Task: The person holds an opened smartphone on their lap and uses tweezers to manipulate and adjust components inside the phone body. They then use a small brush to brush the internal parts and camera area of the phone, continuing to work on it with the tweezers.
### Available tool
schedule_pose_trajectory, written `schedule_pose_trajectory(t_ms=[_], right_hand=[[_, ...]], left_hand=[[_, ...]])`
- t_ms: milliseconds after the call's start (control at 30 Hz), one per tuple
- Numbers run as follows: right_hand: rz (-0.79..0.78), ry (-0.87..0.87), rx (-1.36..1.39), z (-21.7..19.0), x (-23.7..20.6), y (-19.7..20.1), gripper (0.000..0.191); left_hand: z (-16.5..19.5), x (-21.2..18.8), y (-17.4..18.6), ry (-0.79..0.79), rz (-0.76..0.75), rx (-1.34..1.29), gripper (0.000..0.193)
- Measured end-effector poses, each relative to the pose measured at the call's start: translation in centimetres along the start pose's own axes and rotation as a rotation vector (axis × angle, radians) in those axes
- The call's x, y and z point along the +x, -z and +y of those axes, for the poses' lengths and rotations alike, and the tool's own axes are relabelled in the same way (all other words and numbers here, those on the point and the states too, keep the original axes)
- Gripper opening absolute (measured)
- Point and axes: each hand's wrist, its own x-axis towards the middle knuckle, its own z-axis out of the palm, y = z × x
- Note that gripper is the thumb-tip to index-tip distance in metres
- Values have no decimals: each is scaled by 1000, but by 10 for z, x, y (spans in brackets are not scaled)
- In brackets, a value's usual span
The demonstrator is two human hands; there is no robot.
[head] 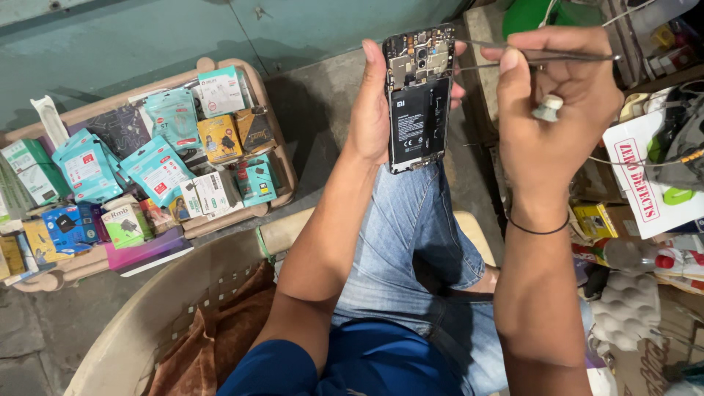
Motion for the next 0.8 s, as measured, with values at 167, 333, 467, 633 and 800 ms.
schedule_pose_trajectory(t_ms=[167,333,467,633,800], right_hand=[[10,-20,51,-2,3,-1,14],[67,-10,119,2,-8,-6,15],[108,1,97,6,-14,-11,13],[150,-26,-11,3,-14,-11,13],[121,3,-12,1,-12,-10,12]], left_hand=[[1,0,0,16,5,-15,90],[1,-1,0,-8,-40,-10,91],[2,-1,-2,-9,-39,-30,89],[2,0,-5,-1,-19,-41,86],[4,-1,-4,-11,-50,-27,88]])
